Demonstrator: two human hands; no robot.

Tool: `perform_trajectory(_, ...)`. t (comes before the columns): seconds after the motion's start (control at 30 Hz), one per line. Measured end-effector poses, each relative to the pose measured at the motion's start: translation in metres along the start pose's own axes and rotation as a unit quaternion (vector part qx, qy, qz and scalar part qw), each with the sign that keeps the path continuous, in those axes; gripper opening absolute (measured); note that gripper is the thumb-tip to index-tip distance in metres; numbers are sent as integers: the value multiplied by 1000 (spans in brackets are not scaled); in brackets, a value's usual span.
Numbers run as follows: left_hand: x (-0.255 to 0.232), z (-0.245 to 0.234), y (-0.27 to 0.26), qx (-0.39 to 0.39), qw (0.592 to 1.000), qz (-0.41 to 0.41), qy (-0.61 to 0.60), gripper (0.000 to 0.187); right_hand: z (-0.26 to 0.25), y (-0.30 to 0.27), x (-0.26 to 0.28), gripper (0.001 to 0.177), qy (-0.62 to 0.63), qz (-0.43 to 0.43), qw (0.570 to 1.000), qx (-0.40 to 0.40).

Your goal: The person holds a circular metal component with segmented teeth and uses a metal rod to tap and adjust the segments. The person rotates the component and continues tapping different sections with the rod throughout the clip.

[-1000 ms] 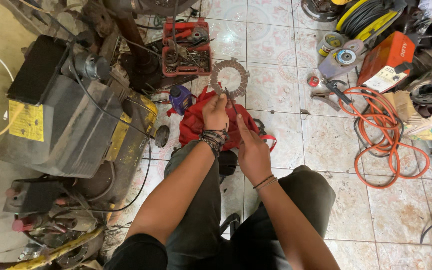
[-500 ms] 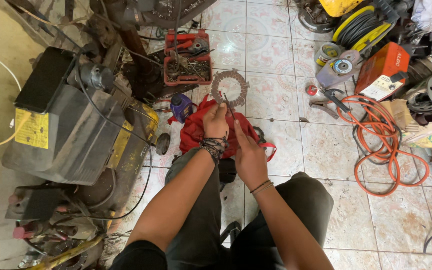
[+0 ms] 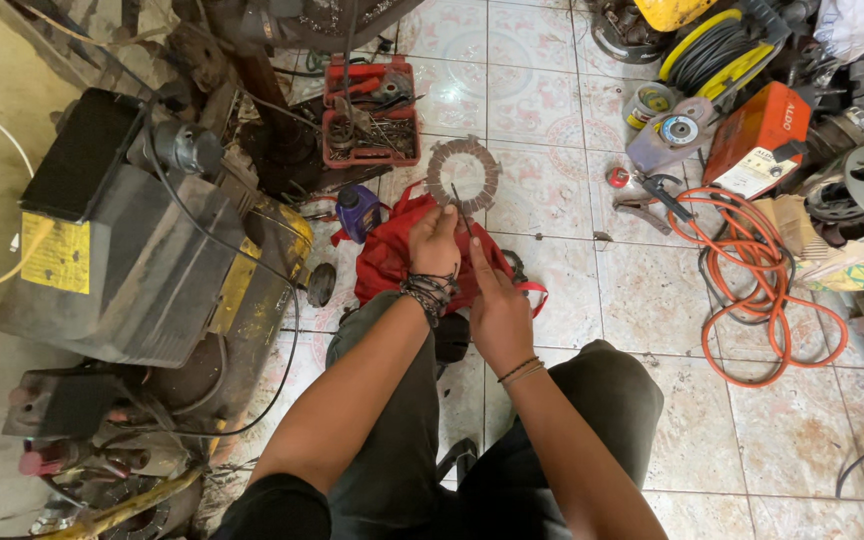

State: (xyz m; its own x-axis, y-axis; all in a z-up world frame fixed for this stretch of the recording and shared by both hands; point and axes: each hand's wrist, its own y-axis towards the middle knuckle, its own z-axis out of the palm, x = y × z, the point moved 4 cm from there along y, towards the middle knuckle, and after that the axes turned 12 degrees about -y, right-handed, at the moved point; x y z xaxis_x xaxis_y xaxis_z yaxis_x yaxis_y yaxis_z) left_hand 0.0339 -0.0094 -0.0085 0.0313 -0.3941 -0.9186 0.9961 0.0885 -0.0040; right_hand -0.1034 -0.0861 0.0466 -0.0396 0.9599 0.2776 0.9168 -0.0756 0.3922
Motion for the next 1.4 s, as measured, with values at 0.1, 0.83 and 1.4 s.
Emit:
perform_trajectory(0.1,21,-3,-2,13,999,-6,41,34,-5,9,-2,73,-7,10,1000,-29)
perform_trajectory(0.83,34,-10,12,-7,999,1,38,31,1,3,0,72,-17,0,999,-38)
perform_trajectory(1.4,64,-10,20,11,1000,7,20,32,6,11,-3,73,32,12,999,-31)
